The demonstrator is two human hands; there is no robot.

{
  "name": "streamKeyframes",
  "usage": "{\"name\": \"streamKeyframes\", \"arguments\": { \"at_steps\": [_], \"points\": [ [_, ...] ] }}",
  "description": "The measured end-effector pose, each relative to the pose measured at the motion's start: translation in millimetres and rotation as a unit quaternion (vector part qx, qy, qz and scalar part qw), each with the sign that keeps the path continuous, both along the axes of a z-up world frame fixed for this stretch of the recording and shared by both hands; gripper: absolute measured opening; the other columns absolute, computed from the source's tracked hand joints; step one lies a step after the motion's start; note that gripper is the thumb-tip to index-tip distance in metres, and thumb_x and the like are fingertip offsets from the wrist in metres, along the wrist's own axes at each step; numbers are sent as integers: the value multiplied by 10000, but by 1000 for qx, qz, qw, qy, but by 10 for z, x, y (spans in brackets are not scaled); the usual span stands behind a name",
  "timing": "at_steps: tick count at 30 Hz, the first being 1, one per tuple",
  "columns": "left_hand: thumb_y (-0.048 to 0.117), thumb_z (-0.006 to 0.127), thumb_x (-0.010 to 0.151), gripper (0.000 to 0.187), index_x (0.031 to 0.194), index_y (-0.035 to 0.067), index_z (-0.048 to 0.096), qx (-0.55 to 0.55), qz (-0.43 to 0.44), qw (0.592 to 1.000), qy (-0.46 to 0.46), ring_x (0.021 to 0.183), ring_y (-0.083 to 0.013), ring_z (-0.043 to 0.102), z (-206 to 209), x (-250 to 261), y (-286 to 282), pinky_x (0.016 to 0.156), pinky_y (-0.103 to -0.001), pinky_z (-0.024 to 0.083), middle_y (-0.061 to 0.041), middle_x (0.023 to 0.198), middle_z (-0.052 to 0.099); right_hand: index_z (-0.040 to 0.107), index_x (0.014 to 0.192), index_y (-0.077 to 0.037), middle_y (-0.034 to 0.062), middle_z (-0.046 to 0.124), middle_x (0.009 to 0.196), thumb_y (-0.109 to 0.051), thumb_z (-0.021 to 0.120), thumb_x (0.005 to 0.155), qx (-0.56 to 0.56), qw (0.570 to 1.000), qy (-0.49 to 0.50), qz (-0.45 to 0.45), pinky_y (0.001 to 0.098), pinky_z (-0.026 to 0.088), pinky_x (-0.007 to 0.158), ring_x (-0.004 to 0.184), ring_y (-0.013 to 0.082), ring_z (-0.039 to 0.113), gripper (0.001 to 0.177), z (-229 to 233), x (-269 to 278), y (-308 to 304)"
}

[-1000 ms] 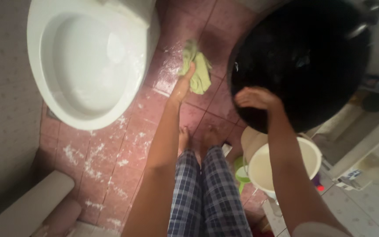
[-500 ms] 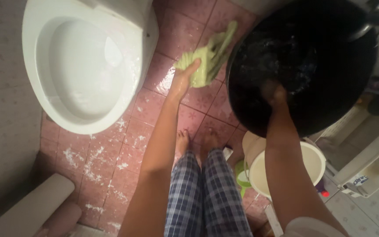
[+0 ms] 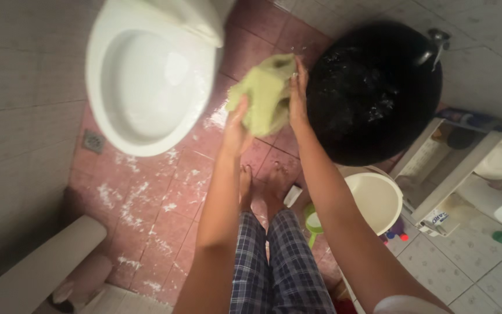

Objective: The person prepares a cleaning solution in a small container, rinses a cloth in a bucket, and then uses a sponge and the solution to scrub the bathroom sink and faucet.

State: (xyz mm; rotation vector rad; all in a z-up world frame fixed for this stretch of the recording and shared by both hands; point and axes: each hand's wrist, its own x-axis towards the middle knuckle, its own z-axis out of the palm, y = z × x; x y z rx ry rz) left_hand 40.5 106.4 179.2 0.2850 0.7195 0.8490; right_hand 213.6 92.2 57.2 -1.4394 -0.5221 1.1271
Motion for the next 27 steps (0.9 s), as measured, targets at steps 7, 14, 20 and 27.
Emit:
{"name": "streamKeyframes", "arguments": {
  "at_steps": [7,14,20,27],
  "points": [
    [296,634,1008,450,1357,21,565,-96,93,989,54,1192,-287,637,-417,-454,192,1033,-439,539,-150,1327,629,663,1268,-22,125,719,1180,-326,732,948,38,994,105,4,360,590,877,1022,234,698,446,923,-1059,-192],
    [321,608,1011,418,1328,52,569,-158,75,976,133,1121,-269,650,-590,-482,-232,960,-432,551,-127,1267,642,685,737,37,167,717,708,-254,796,996,-222,932,-267,106,404,482,584,602,285,641,406,1691,-1671,-144],
    [343,586,1013,393,1303,78,572,-168,10,978,123,1060,-253,661,-377,-705,-469,897,-426,563,-108,1215,653,710,861,-3,154,707,751,-144,705,910,24,949,-311,-40,378,545,605,653,205,715,149,1919,-1748,-358],
    [368,560,1016,366,1273,109,576,-178,-59,975,121,989,-234,674,48,-939,-499,824,-419,575,-86,1156,667,719,948,3,179,691,973,-181,759,912,147,894,-422,-20,424,541,816,900,322,688,191,2375,-1849,-632]
  ]
}}
